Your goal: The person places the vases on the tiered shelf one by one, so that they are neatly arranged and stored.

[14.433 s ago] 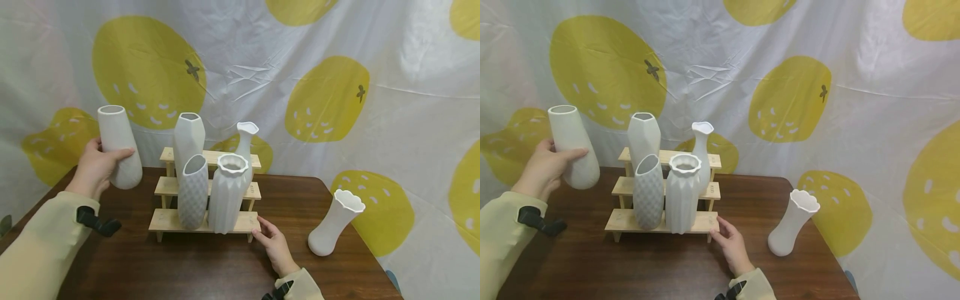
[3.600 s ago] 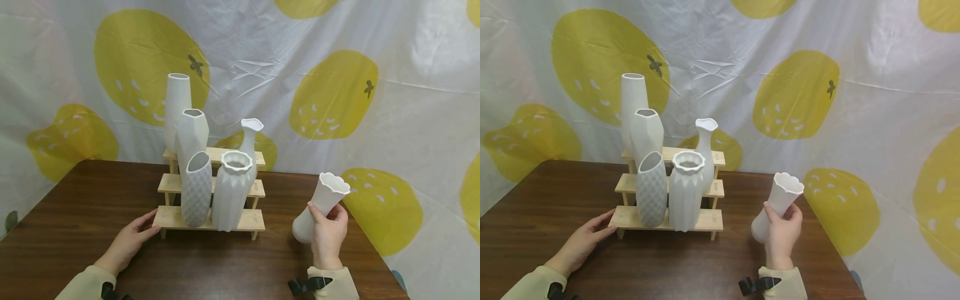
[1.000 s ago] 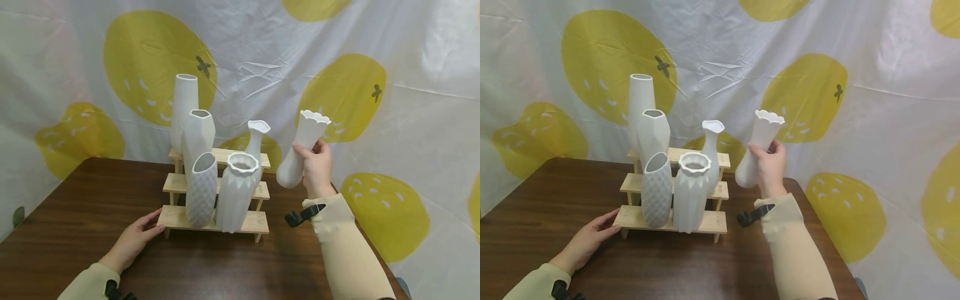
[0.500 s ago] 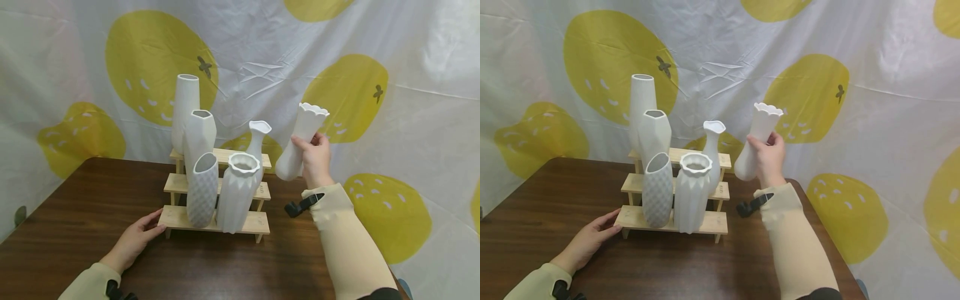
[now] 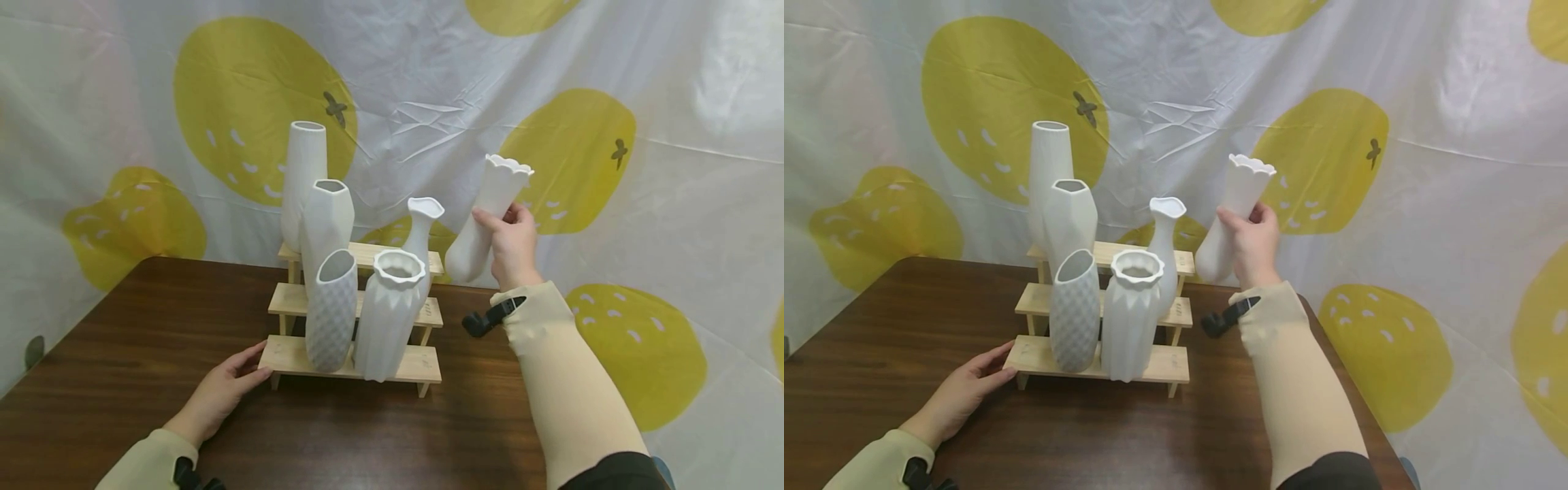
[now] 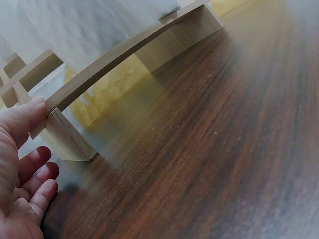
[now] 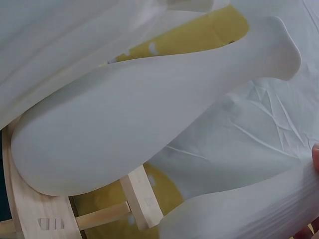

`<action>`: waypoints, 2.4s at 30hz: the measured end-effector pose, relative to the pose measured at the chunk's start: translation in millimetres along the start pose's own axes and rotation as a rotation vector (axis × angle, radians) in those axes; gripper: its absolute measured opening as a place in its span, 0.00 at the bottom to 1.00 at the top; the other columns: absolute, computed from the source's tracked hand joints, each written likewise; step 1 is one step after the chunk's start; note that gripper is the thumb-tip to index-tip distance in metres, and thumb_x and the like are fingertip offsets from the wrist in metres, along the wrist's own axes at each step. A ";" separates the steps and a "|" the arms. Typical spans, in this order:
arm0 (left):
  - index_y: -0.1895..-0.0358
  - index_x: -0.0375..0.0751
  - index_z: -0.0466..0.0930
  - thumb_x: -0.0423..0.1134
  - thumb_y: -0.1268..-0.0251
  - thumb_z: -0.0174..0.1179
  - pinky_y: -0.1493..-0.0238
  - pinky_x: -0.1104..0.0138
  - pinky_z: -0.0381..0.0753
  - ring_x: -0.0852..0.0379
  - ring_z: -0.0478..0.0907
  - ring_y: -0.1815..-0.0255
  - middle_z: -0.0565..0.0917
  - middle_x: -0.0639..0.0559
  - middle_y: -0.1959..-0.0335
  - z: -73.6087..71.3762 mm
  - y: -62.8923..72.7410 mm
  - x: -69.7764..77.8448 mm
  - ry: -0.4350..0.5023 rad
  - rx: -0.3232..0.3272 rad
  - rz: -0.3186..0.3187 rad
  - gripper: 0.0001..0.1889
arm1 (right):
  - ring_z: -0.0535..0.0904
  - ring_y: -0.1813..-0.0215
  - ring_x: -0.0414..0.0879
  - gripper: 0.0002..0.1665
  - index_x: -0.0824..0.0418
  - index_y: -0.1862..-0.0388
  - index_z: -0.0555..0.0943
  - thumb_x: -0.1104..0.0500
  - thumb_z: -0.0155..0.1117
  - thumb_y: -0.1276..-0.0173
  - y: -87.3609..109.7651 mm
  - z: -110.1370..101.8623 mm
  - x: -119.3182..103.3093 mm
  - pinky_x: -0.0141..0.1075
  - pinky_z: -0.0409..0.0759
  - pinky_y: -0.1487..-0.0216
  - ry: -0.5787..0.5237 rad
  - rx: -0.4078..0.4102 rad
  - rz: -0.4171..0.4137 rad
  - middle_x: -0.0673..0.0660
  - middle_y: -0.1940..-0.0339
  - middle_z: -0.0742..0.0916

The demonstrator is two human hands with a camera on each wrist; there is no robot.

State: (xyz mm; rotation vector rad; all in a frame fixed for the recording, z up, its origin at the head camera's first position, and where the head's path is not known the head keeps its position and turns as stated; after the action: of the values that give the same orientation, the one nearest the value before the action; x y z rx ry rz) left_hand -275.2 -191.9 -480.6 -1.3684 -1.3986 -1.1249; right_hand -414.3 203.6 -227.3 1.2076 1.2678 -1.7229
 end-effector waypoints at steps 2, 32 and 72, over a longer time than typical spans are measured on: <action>0.26 0.41 0.58 0.52 0.35 0.61 0.40 0.57 0.68 0.44 0.65 0.34 0.66 0.36 0.32 -0.1 -0.2 -0.1 0.000 0.003 0.000 0.39 | 0.73 0.53 0.44 0.36 0.67 0.38 0.70 0.64 0.74 0.44 -2.7 2.0 -0.2 0.38 0.72 0.48 -0.017 -0.007 0.003 0.52 0.57 0.75; 0.27 0.41 0.60 0.50 0.35 0.62 0.46 0.67 0.72 0.46 0.67 0.37 0.70 0.37 0.34 0.1 0.9 0.1 0.011 0.023 -0.001 0.37 | 0.74 0.55 0.43 0.34 0.67 0.37 0.69 0.65 0.71 0.41 -13.8 44.8 0.4 0.38 0.73 0.49 -0.020 -0.166 0.046 0.51 0.57 0.76; 0.27 0.40 0.61 0.49 0.36 0.63 0.49 0.71 0.72 0.47 0.68 0.38 0.71 0.37 0.36 0.3 2.0 -0.9 0.027 0.034 0.013 0.36 | 0.74 0.57 0.43 0.32 0.67 0.37 0.68 0.61 0.70 0.38 -17.8 71.3 13.2 0.36 0.72 0.55 0.035 -0.295 0.082 0.52 0.58 0.76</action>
State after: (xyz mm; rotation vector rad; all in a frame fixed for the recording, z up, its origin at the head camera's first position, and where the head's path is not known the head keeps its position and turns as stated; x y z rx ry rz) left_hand -273.2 -191.9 -481.4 -1.3318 -1.3814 -1.1030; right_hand -455.1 141.0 -226.8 1.1026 1.4159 -1.4031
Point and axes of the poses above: each hand's wrist, its own y-axis away from the middle knuckle, its own z-axis out of the palm, x = y × z, the point moved 3 cm from there along -y, towards the middle knuckle
